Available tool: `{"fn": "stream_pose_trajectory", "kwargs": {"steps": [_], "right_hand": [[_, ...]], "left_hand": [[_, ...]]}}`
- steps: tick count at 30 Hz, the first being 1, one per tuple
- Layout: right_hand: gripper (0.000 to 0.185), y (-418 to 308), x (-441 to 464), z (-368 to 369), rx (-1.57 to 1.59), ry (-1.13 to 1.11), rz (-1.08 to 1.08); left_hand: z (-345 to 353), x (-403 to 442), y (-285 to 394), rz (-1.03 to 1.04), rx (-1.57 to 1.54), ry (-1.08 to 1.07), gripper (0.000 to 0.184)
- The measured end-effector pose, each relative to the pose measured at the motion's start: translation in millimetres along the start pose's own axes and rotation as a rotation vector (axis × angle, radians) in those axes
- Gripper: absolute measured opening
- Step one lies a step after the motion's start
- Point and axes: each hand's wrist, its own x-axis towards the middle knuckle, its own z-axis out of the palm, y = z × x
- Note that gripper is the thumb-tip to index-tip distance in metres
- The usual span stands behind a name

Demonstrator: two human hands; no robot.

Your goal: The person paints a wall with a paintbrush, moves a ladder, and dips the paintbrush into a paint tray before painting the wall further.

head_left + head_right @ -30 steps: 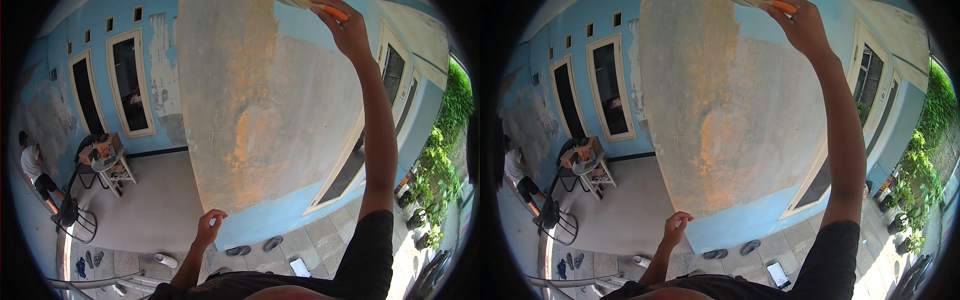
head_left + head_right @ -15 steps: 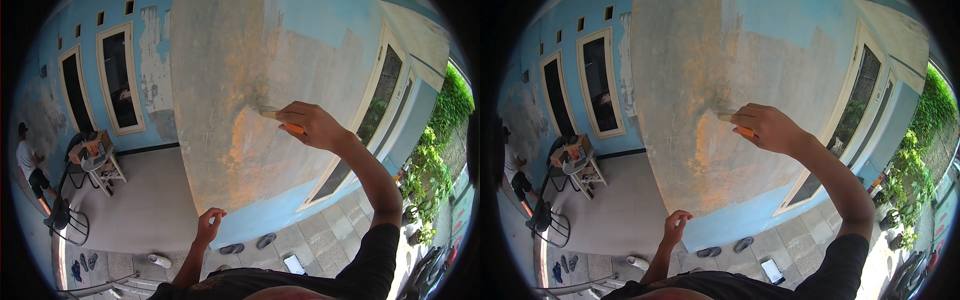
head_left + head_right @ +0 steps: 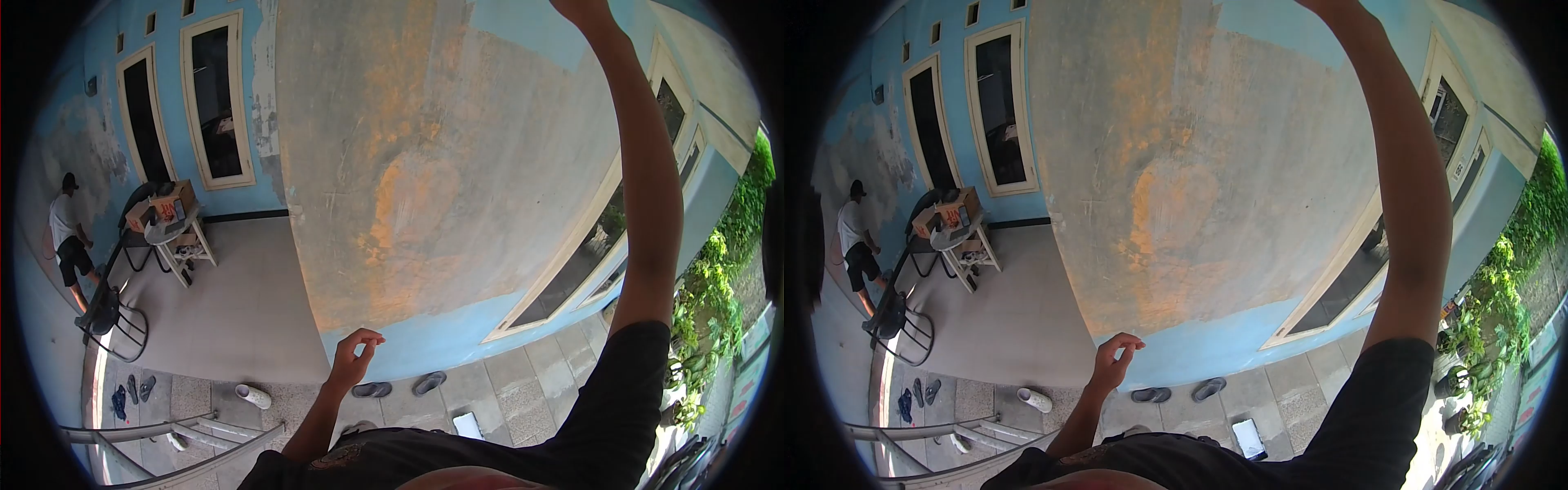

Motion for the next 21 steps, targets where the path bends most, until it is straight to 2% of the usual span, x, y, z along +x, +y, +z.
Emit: {"fn": "stream_pose_trajectory", "kwargs": {"steps": [1,2,3,6,7,9,10,11,12,13,14,15,17,19,20,21], "right_hand": [[0.014,-6,-23,15,-0.033,-0.058,-0.066],[0.021,20,-70,38,-0.259,-0.145,-0.127],[0.017,-24,-90,46,-0.116,-0.104,-0.205],[0.013,-111,-164,51,0.116,-0.421,-0.133],[0.013,-132,-182,50,0.188,-0.556,-0.098],[0.012,-155,-190,46,0.393,-0.779,0.102],[0.013,-152,-178,44,0.506,-0.95,0.326],[0.013,-138,-170,48,0.487,-0.913,0.293],[0.019,-111,-167,58,0.422,-0.724,0.128],[0.018,-91,-144,53,0.438,-0.697,0.275],[0.016,-71,-118,43,0.297,-0.66,0.354],[0.019,-37,-98,38,0.18,-0.572,0.285],[0.014,-19,-38,1,0.18,-0.374,0.362],[0.013,16,-8,-10,0.179,-0.084,0.175],[0.013,20,3,-14,0.066,0.033,-0.028],[0.013,21,2,-11,0.066,0.028,-0.023]], "left_hand": [[0,0,1,-0.003,0.001,0.006,0.013],[1,-1,4,0.001,0.007,0.021,0.013],[1,-4,5,0.002,0.013,0.035,0.012],[2,-9,2,-0.026,0.037,0.031,0.012],[3,-11,3,-0.031,0.039,0.033,0.012],[4,-12,6,-0.015,0.064,-0.016,0.014],[4,-11,8,-0.017,0.065,-0.013,0.014],[5,-11,9,-0.016,0.057,-0.027,0.014],[6,-11,11,-0.015,0.049,-0.042,0.014],[7,-11,12,-0.018,0.049,-0.044,0.014],[8,-11,14,-0.007,0.055,-0.04,0.014],[8,-9,15,0.008,0.06,-0.033,0.014],[8,-11,13,0.002,0.062,-0.021,0.014],[9,-10,10,-0.007,0.065,-0.013,0.014],[9,-9,8,-0.006,0.058,-0.017,0.014],[10,-9,8,-0.006,0.05,-0.021,0.014]]}}
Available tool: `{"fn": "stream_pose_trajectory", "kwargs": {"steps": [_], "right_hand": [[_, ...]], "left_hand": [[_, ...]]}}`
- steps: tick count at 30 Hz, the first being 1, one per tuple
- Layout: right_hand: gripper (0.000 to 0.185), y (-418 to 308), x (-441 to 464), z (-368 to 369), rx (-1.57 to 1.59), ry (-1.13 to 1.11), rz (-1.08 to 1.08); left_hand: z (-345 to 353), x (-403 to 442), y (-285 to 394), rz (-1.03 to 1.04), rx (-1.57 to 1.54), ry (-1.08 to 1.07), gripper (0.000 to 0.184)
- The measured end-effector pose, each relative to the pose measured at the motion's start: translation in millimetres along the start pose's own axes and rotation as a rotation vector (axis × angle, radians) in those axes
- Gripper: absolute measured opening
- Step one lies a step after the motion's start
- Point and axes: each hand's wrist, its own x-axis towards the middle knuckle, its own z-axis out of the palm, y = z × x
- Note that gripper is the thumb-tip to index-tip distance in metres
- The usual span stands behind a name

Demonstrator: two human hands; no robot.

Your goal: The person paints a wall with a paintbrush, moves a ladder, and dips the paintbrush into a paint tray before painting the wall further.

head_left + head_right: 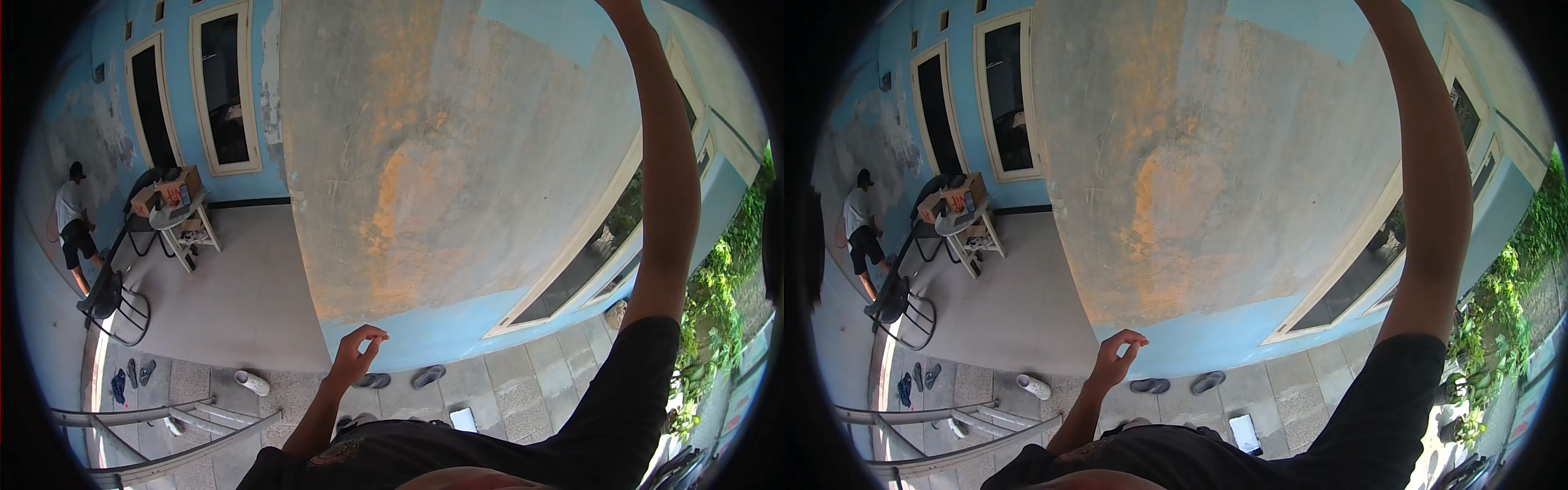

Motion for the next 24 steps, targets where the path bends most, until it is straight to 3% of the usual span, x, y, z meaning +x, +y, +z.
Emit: {"fn": "stream_pose_trajectory", "kwargs": {"steps": [3,4,6,10,14,17,19,21,24], "right_hand": [[0.014,-3,-23,23,-0.09,-0.021,0.056],[0.014,-17,-46,39,-0.018,-0.031,-0.011],[0.02,-47,-108,64,-0.188,-0.097,-0.252],[0.018,-165,-207,82,0.07,-0.465,-0.159],[0.01,-179,-199,73,0.419,-0.845,0.265],[0.01,-111,-144,63,0.316,-0.664,0.401],[0.015,-60,-104,48,0.095,-0.433,0.262],[0.015,-48,-48,21,0.168,-0.278,0.365],[0.013,-33,-12,17,0.082,0.008,0.093]], "left_hand": [[-1,2,-2,0.013,-0.008,-0.022,0.014],[-2,2,-2,0.008,-0.01,-0.026,0.014],[-6,2,-2,0.0,-0.011,-0.021,0.014],[-13,-3,-10,-0.001,-0.003,-0.034,0.014],[-20,-3,-10,-0.011,-0.01,-0.047,0.014],[-24,-2,-6,-0.018,-0.013,-0.066,0.014],[-27,0,-5,-0.02,-0.012,-0.078,0.014],[-30,2,-5,-0.017,-0.011,-0.083,0.014],[-35,6,-8,-0.018,-0.025,-0.116,0.014]]}}
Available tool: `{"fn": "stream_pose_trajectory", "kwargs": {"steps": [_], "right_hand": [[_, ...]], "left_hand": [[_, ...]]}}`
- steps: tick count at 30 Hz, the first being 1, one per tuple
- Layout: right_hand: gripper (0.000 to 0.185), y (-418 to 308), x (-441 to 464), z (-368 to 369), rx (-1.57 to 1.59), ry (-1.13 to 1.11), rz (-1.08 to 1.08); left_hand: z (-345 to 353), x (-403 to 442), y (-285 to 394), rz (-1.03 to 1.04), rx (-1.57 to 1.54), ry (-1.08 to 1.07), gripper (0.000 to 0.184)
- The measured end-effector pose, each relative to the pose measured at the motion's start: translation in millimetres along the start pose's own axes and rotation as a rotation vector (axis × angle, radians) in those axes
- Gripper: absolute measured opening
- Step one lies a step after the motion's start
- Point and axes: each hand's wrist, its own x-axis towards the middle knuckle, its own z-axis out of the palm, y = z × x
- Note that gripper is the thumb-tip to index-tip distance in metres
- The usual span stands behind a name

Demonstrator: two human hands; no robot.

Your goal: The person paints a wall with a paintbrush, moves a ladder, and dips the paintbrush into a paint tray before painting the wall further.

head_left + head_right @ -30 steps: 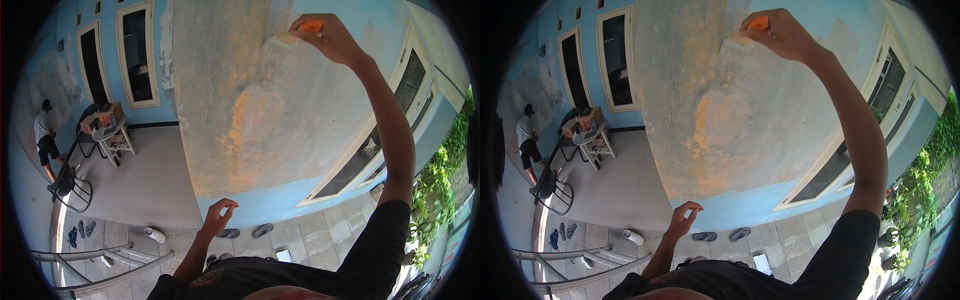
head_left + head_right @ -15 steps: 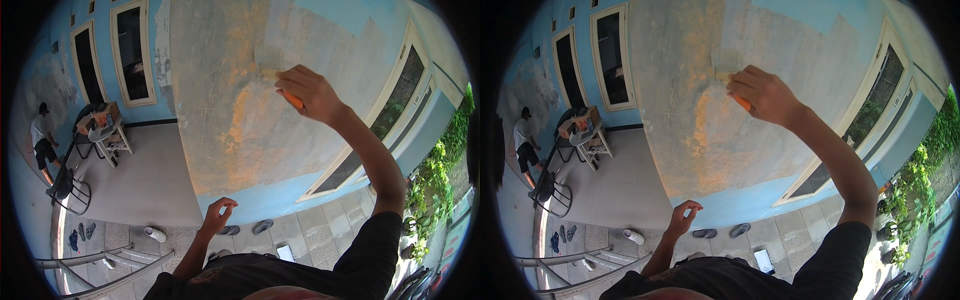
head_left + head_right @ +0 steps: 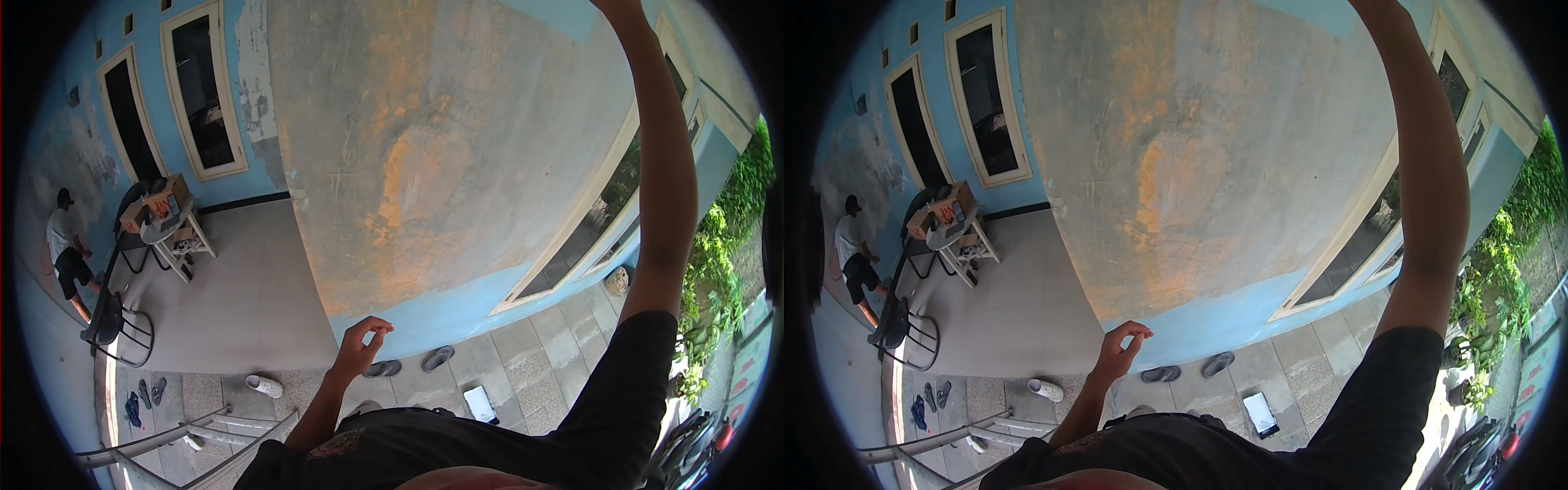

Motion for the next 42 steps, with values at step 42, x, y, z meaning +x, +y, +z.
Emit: {"fn": "stream_pose_trajectory", "kwargs": {"steps": [42], "right_hand": [[0.012,-195,-317,95,0.408,-0.532,0.756]], "left_hand": [[-60,-11,-25,-0.018,-0.024,-0.162,0.015]]}}
